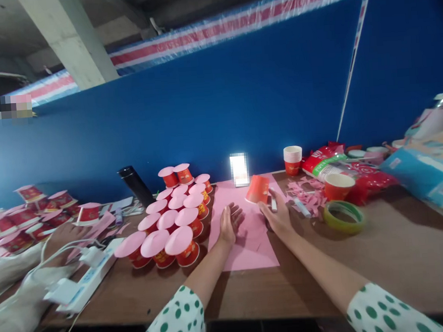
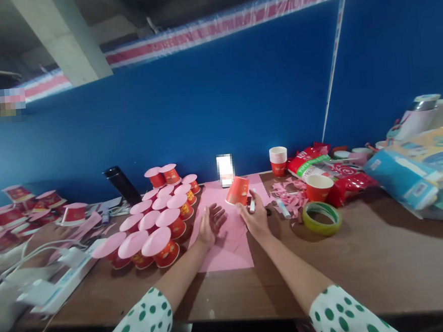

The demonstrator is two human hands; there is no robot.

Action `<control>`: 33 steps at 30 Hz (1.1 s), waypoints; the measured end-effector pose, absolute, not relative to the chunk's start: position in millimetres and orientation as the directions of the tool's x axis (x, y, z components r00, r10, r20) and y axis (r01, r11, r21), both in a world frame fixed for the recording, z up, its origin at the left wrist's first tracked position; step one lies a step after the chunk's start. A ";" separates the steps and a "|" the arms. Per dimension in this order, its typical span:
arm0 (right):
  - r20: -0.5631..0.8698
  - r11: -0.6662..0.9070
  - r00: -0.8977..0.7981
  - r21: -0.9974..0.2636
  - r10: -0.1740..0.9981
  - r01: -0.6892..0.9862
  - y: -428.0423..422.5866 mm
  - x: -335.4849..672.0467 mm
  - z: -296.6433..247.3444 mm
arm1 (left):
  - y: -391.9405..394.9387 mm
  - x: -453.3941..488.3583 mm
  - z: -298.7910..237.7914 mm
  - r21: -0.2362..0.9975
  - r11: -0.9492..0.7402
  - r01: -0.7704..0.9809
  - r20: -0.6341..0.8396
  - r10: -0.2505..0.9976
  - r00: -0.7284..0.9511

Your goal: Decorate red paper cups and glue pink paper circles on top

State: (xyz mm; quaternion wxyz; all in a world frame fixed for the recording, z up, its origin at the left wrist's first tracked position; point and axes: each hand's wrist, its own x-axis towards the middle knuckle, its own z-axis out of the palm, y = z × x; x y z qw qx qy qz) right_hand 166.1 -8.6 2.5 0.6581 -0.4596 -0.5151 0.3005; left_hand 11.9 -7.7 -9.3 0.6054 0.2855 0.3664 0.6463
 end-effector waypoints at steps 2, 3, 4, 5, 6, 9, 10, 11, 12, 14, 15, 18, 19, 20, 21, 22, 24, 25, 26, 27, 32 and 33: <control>0.387 0.381 0.354 -0.920 0.851 0.090 -4.0 171.3 1.2 | -4.3 9.2 -5.4 0.817 0.043 -0.574 -0.117 0.989 -0.093; 0.385 0.374 0.388 -0.921 0.838 0.107 -1.5 173.5 0.1 | -2.7 7.4 -3.6 0.820 0.060 -0.569 -0.129 0.988 -0.082; 0.384 0.366 0.424 -0.922 0.821 0.125 1.0 175.4 -1.3 | -1.2 5.6 -1.8 0.824 0.081 -0.561 -0.142 0.988 -0.067; 0.384 0.360 0.459 -0.922 0.802 0.143 3.5 176.8 -2.8 | 0.3 3.7 -0.1 0.830 0.098 -0.550 -0.153 0.987 -0.056; 0.385 0.352 0.484 -0.922 0.786 0.162 5.8 177.8 -4.5 | 1.8 2.1 1.4 0.838 0.112 -0.534 -0.162 0.986 -0.048; 0.413 0.332 0.516 -0.911 0.750 0.246 10.5 178.8 -9.3 | 5.9 -0.1 4.1 0.882 0.109 -0.459 -0.154 0.986 -0.062; 0.432 0.331 0.516 -0.901 0.740 0.280 11.4 178.7 -10.6 | 6.6 0.4 4.4 0.902 0.096 -0.421 -0.140 0.988 -0.073; 0.450 0.331 0.514 -0.891 0.730 0.310 12.0 178.5 -11.6 | 6.3 1.3 4.3 0.923 0.080 -0.376 -0.120 0.989 -0.084; 0.464 0.333 0.511 -0.883 0.723 0.331 12.4 178.4 -12.4 | 4.9 2.4 3.9 0.945 0.063 -0.321 -0.097 0.991 -0.092; 0.487 0.344 0.502 -0.870 0.715 0.353 12.8 178.1 -13.6 | -2.5 3.9 3.1 0.983 0.022 -0.185 -0.041 0.994 -0.097; 0.499 0.352 0.498 -0.863 0.709 0.362 13.0 178.0 -14.0 | -8.8 3.5 2.9 0.995 -0.003 -0.104 -0.006 0.996 -0.091; 0.533 0.370 0.494 -0.842 0.687 0.393 13.5 178.0 -14.9 | -36.5 -5.1 3.2 0.980 -0.098 0.170 0.108 0.993 -0.046; 0.536 0.370 0.495 -0.839 0.683 0.398 13.7 178.0 -15.2 | -47.4 -10.2 3.5 0.957 -0.127 0.261 0.139 0.990 -0.028; 0.535 0.367 0.497 -0.840 0.683 0.399 13.9 178.0 -15.5 | -58.4 -15.9 3.5 0.927 -0.150 0.345 0.167 0.986 -0.020; 0.531 0.363 0.499 -0.842 0.685 0.399 14.2 177.9 -15.9 | -69.0 -21.8 3.3 0.893 -0.166 0.419 0.186 0.983 -0.006; 0.530 0.360 0.500 -0.843 0.685 0.399 14.6 177.8 -16.4 | -78.6 -27.4 2.6 0.857 -0.175 0.484 0.198 0.980 0.003; 0.529 0.357 0.499 -0.843 0.686 0.403 15.5 177.4 -17.3 | -93.8 -36.0 -0.1 0.771 -0.179 0.612 0.204 0.978 0.029; 0.530 0.356 0.498 -0.842 0.686 0.406 15.9 177.2 -17.8 | -99.0 -38.6 -1.9 0.710 -0.173 0.683 0.196 0.980 0.044; 0.531 0.354 0.498 -0.841 0.685 0.409 16.3 177.1 -18.2 | -102.7 -39.9 -3.9 0.622 -0.163 0.766 0.176 0.982 0.066; 0.532 0.352 0.498 -0.840 0.685 0.414 16.5 177.0 -18.6 | -105.0 -40.2 -5.8 0.518 -0.150 0.842 0.146 0.986 0.086; 0.531 0.335 0.503 -0.838 0.682 0.430 17.2 177.9 -19.9 | -105.8 -34.9 -9.9 0.149 -0.114 0.982 0.027 0.993 0.112; 0.529 0.333 0.504 -0.839 0.682 0.431 17.4 178.0 -20.2 | -105.5 -34.2 -9.9 0.132 -0.114 0.985 0.024 0.993 0.112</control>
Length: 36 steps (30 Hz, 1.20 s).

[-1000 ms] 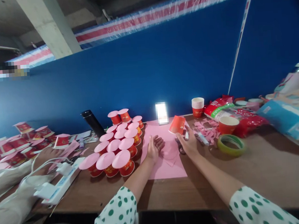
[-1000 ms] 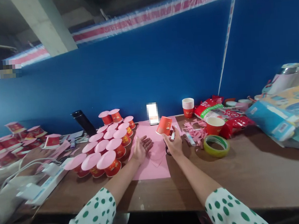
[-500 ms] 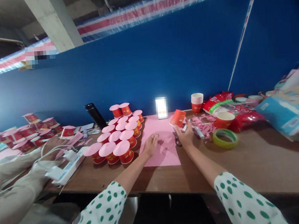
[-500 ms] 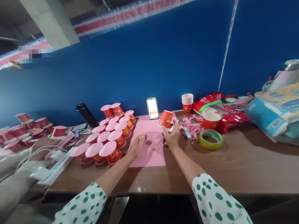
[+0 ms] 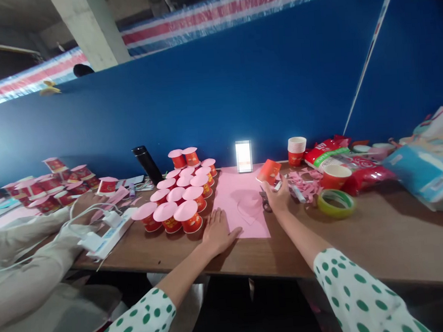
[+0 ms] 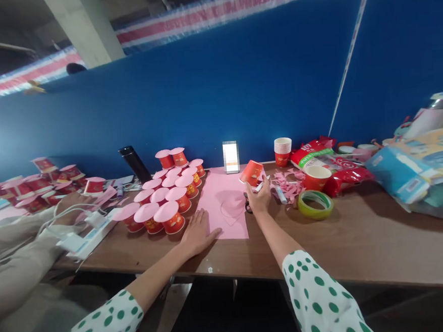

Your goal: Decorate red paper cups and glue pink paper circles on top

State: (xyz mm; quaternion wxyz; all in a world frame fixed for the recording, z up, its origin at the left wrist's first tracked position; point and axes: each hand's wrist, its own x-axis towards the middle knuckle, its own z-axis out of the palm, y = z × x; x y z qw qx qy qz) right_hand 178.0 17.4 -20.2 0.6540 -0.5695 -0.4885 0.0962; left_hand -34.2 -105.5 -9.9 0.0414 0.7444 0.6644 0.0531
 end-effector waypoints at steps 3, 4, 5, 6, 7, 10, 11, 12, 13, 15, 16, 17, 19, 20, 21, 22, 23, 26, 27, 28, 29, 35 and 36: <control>0.523 0.323 0.510 -0.842 0.683 0.432 18.0 178.0 -21.0 | -105.7 -33.8 -9.5 0.112 -0.118 0.987 0.017 0.993 0.116; 0.521 0.320 0.512 -0.843 0.683 0.432 18.1 178.0 -21.2 | -106.1 -33.9 -9.2 0.112 -0.119 0.987 0.016 0.993 0.117; 0.519 0.317 0.514 -0.845 0.683 0.432 18.1 177.9 -21.3 | -106.5 -33.9 -9.0 0.115 -0.119 0.986 0.017 0.993 0.118; 0.516 0.313 0.516 -0.846 0.683 0.431 18.0 177.9 -21.2 | -106.9 -33.8 -8.7 0.121 -0.120 0.985 0.019 0.993 0.118; 0.514 0.310 0.517 -0.847 0.684 0.431 17.8 177.9 -21.0 | -107.4 -33.5 -8.3 0.131 -0.123 0.984 0.021 0.992 0.121; 0.510 0.304 0.519 -0.849 0.686 0.433 16.8 177.7 -19.8 | -108.2 -30.8 -7.9 0.180 -0.142 0.973 0.029 0.990 0.139; 0.509 0.302 0.519 -0.849 0.687 0.433 16.5 177.5 -19.3 | -108.2 -29.4 -8.1 0.202 -0.151 0.968 0.037 0.988 0.147; 0.507 0.300 0.518 -0.850 0.689 0.434 16.2 177.3 -18.8 | -107.9 -27.8 -8.6 0.225 -0.158 0.961 0.049 0.987 0.151; 0.506 0.298 0.517 -0.850 0.691 0.434 15.8 177.1 -18.2 | -107.5 -26.1 -9.3 0.249 -0.163 0.955 0.062 0.986 0.152; 0.502 0.295 0.514 -0.851 0.695 0.434 15.0 176.5 -17.0 | -106.2 -22.8 -11.3 0.285 -0.166 0.944 0.089 0.985 0.147; 0.501 0.293 0.513 -0.852 0.697 0.433 14.4 176.2 -16.3 | -105.4 -21.5 -12.4 0.297 -0.165 0.941 0.100 0.985 0.141; 0.499 0.292 0.513 -0.853 0.699 0.432 13.8 175.9 -15.6 | -104.8 -20.6 -13.4 0.305 -0.163 0.938 0.108 0.985 0.136; 0.493 0.290 0.514 -0.857 0.702 0.426 12.6 175.3 -14.2 | -104.1 -19.6 -14.9 0.316 -0.164 0.934 0.121 0.984 0.131; 0.489 0.289 0.515 -0.860 0.704 0.422 12.1 175.1 -13.7 | -104.2 -19.6 -15.3 0.324 -0.168 0.931 0.128 0.983 0.133; 0.485 0.288 0.516 -0.862 0.706 0.416 11.6 175.0 -13.3 | -104.5 -19.8 -15.4 0.334 -0.174 0.927 0.138 0.981 0.135; 0.481 0.288 0.517 -0.865 0.709 0.410 11.3 175.0 -13.0 | -105.1 -20.2 -15.4 0.345 -0.181 0.921 0.150 0.979 0.136; 0.476 0.287 0.517 -0.868 0.711 0.404 11.1 175.0 -13.0 | -105.9 -20.5 -15.2 0.356 -0.186 0.916 0.163 0.977 0.135; 0.461 0.283 0.521 -0.878 0.718 0.387 10.2 175.7 -13.5 | -108.7 -21.3 -14.8 0.382 -0.187 0.905 0.195 0.974 0.120; 0.457 0.281 0.524 -0.880 0.719 0.382 9.7 175.9 -13.8 | -109.5 -21.5 -15.0 0.384 -0.190 0.904 0.206 0.972 0.117; 0.454 0.280 0.526 -0.882 0.719 0.379 9.0 176.1 -13.9 | -110.3 -21.5 -15.3 0.383 -0.195 0.903 0.219 0.969 0.116; 0.453 0.280 0.529 -0.883 0.718 0.376 8.2 176.2 -13.9 | -110.9 -21.5 -15.8 0.381 -0.200 0.903 0.233 0.966 0.116; 0.464 0.311 0.531 -0.881 0.709 0.356 2.5 173.9 -9.9 | -112.7 -21.7 -19.4 0.368 -0.227 0.902 0.276 0.953 0.126; 0.462 0.314 0.533 -0.883 0.709 0.348 2.1 173.4 -9.1 | -112.6 -22.1 -19.9 0.373 -0.227 0.899 0.282 0.951 0.124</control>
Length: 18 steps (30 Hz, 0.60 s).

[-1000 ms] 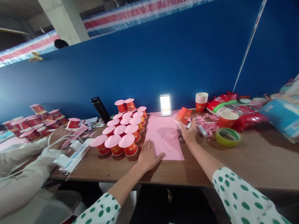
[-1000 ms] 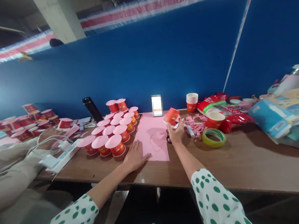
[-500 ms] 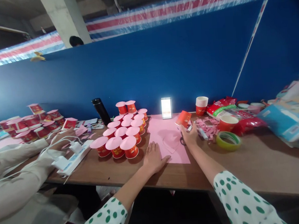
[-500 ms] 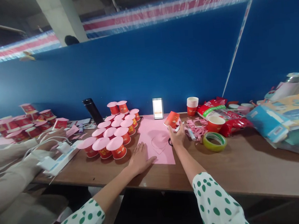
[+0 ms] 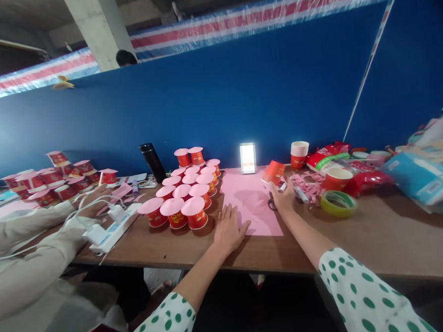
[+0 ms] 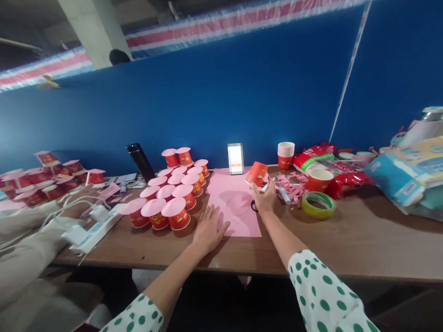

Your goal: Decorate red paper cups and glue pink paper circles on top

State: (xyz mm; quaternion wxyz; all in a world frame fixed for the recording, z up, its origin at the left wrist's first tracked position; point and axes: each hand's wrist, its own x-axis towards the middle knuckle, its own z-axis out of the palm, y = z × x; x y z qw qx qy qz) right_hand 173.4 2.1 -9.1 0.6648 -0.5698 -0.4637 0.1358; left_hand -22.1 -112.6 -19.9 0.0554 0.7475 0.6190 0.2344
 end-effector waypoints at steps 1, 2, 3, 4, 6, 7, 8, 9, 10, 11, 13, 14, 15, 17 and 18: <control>0.458 0.316 0.536 -0.886 0.710 0.339 2.0 172.9 -8.4 | -112.3 -22.6 -20.3 0.382 -0.229 0.895 0.289 0.950 0.119; 0.452 0.317 0.537 -0.890 0.712 0.328 2.2 172.7 -7.9 | -111.8 -23.2 -20.9 0.397 -0.232 0.888 0.298 0.948 0.114; 0.445 0.318 0.539 -0.894 0.715 0.316 2.7 172.7 -7.7 | -111.2 -23.9 -21.5 0.421 -0.239 0.875 0.307 0.945 0.111; 0.436 0.316 0.540 -0.899 0.720 0.303 3.4 173.0 -7.8 | -110.4 -24.6 -22.2 0.449 -0.248 0.858 0.315 0.943 0.108; 0.412 0.306 0.544 -0.910 0.731 0.278 4.9 174.3 -8.5 | -109.0 -25.8 -23.2 0.517 -0.258 0.816 0.327 0.941 0.090; 0.399 0.299 0.546 -0.916 0.736 0.266 5.6 175.1 -9.1 | -108.7 -26.2 -23.4 0.540 -0.257 0.801 0.331 0.940 0.079; 0.389 0.293 0.549 -0.921 0.740 0.257 6.0 175.9 -9.6 | -108.8 -26.5 -23.1 0.549 -0.255 0.796 0.335 0.940 0.069; 0.381 0.290 0.550 -0.924 0.743 0.249 6.1 176.6 -10.2 | -109.6 -26.7 -22.2 0.542 -0.252 0.801 0.342 0.938 0.063; 0.375 0.288 0.549 -0.927 0.747 0.241 6.0 177.0 -10.7 | -110.8 -26.7 -20.4 0.527 -0.251 0.812 0.351 0.934 0.061; 0.371 0.290 0.545 -0.928 0.752 0.233 5.7 177.2 -11.1 | -112.3 -26.7 -17.9 0.511 -0.254 0.821 0.364 0.929 0.061; 0.365 0.296 0.529 -0.931 0.766 0.214 4.8 176.4 -11.8 | -114.3 -26.3 -10.4 0.517 -0.278 0.809 0.396 0.916 0.062; 0.362 0.299 0.519 -0.932 0.775 0.204 4.3 175.6 -11.9 | -113.9 -25.7 -5.8 0.559 -0.301 0.773 0.411 0.910 0.056; 0.360 0.302 0.508 -0.933 0.782 0.196 3.7 174.6 -11.9 | -112.1 -24.7 -0.8 0.632 -0.327 0.703 0.417 0.908 0.046; 0.365 0.312 0.488 -0.931 0.793 0.191 2.4 172.5 -11.5 | -103.1 -21.2 8.8 0.864 -0.309 0.398 0.347 0.938 -0.025; 0.372 0.319 0.477 -0.928 0.796 0.192 1.6 171.6 -11.1 | -96.2 -18.7 13.0 0.960 -0.232 0.154 0.245 0.967 -0.070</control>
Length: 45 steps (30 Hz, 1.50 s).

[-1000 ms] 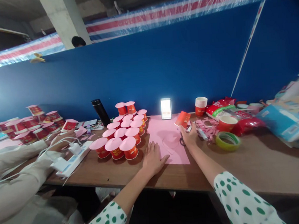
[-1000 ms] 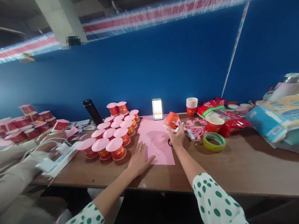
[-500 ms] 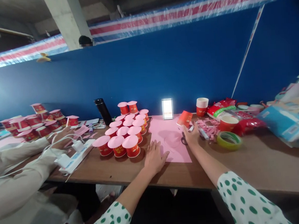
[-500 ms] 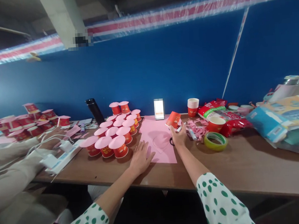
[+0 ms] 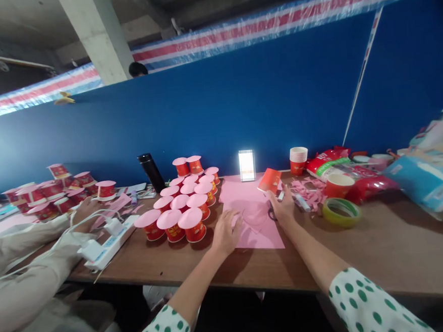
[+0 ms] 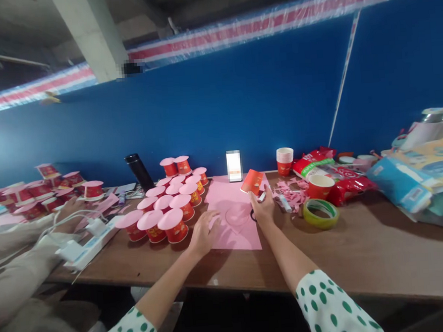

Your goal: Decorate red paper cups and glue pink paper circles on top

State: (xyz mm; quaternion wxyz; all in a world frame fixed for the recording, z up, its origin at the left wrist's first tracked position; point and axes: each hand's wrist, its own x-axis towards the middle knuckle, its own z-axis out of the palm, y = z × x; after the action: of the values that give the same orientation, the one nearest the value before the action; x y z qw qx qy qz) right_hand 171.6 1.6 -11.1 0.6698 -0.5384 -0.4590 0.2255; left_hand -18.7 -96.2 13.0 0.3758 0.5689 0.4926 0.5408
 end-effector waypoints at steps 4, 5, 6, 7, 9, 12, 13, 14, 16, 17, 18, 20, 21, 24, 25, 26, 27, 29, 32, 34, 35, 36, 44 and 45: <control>0.414 0.358 0.419 -0.910 0.808 0.209 -1.8 168.3 -9.7 | -62.5 -6.8 22.7 0.939 0.039 -0.342 -0.056 0.998 -0.037; 0.426 0.369 0.403 -0.904 0.810 0.216 -2.7 167.5 -9.6 | -55.1 -4.2 22.8 0.917 0.073 -0.391 -0.085 0.996 -0.013; 0.443 0.381 0.385 -0.896 0.810 0.229 -3.4 166.9 -9.7 | -49.0 -2.0 22.0 0.894 0.109 -0.434 -0.114 0.993 0.014; 0.465 0.396 0.362 -0.884 0.808 0.250 -4.1 166.2 -9.9 | -44.3 0.0 20.3 0.870 0.148 -0.470 -0.143 0.989 0.045; 0.522 0.439 0.305 -0.846 0.796 0.303 -5.4 165.1 -10.5 | -38.8 3.1 15.0 0.825 0.223 -0.520 -0.189 0.975 0.118; 0.597 0.503 0.208 -0.782 0.775 0.368 -7.9 163.5 -11.1 | -38.2 7.0 5.6 0.768 0.294 -0.569 -0.212 0.955 0.209; 0.608 0.517 0.178 -0.768 0.773 0.378 -8.9 163.0 -11.2 | -39.0 8.2 2.9 0.753 0.302 -0.585 -0.207 0.952 0.226; 0.615 0.527 0.147 -0.757 0.775 0.385 -10.0 162.4 -11.2 | -40.0 9.2 0.6 0.739 0.303 -0.601 -0.198 0.951 0.237; 0.620 0.543 0.094 -0.742 0.779 0.393 -11.8 161.4 -11.2 | -42.0 10.6 -2.9 0.717 0.291 -0.633 -0.170 0.954 0.245; 0.621 0.550 0.072 -0.737 0.780 0.393 -12.5 160.9 -11.3 | -42.8 11.0 -4.2 0.708 0.281 -0.649 -0.156 0.957 0.244; 0.621 0.554 0.057 -0.735 0.782 0.391 -13.1 160.5 -11.3 | -43.3 11.1 -5.3 0.699 0.270 -0.662 -0.142 0.960 0.241; 0.616 0.556 0.041 -0.737 0.787 0.384 -13.8 159.8 -11.3 | -43.7 11.0 -7.0 0.684 0.250 -0.685 -0.122 0.965 0.230; 0.613 0.555 0.038 -0.739 0.789 0.381 -14.0 159.7 -11.1 | -43.6 10.9 -7.6 0.678 0.244 -0.693 -0.117 0.967 0.226; 0.610 0.557 0.029 -0.741 0.792 0.374 -15.3 159.5 -10.0 | -43.3 10.5 -8.7 0.665 0.232 -0.710 -0.108 0.970 0.216; 0.606 0.555 0.025 -0.744 0.795 0.372 -15.8 159.6 -9.6 | -43.3 10.3 -8.9 0.662 0.232 -0.713 -0.109 0.971 0.215; 0.599 0.552 0.018 -0.748 0.800 0.369 -16.3 159.7 -9.4 | -43.4 10.1 -9.0 0.658 0.232 -0.716 -0.111 0.971 0.212; 0.590 0.547 0.008 -0.753 0.807 0.365 -16.7 159.9 -9.3 | -43.6 9.9 -9.1 0.655 0.232 -0.719 -0.113 0.971 0.210; 0.581 0.547 -0.015 -0.757 0.814 0.358 -17.0 160.4 -9.7 | -44.0 9.1 -9.3 0.649 0.236 -0.723 -0.122 0.971 0.208; 0.592 0.563 -0.036 -0.743 0.805 0.361 -16.3 161.0 -10.8 | -44.3 8.0 -9.7 0.642 0.246 -0.726 -0.133 0.968 0.211; 0.587 0.560 -0.042 -0.744 0.808 0.365 -16.1 161.1 -10.8 | -44.1 7.4 -10.1 0.640 0.251 -0.726 -0.135 0.967 0.216; 0.583 0.557 -0.046 -0.747 0.811 0.363 -16.1 161.0 -10.6 | -44.0 7.3 -10.2 0.638 0.252 -0.727 -0.134 0.967 0.217; 0.581 0.556 -0.049 -0.747 0.812 0.363 -16.2 161.0 -10.4 | -43.9 7.2 -10.3 0.637 0.252 -0.729 -0.133 0.967 0.218; 0.591 0.566 -0.071 -0.722 0.803 0.397 -15.6 161.5 -11.1 | -46.0 7.1 -7.7 0.629 0.258 -0.734 -0.128 0.965 0.230; 0.589 0.566 -0.075 -0.722 0.805 0.397 -15.5 161.7 -11.2 | -46.5 7.1 -7.2 0.628 0.258 -0.734 -0.127 0.965 0.230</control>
State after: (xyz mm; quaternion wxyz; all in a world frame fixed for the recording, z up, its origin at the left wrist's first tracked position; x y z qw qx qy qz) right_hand 161.7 -15.5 -11.2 0.5312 -0.4245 -0.7077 0.1918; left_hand 7.1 -46.5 -7.2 0.7509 0.2263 0.2549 0.5657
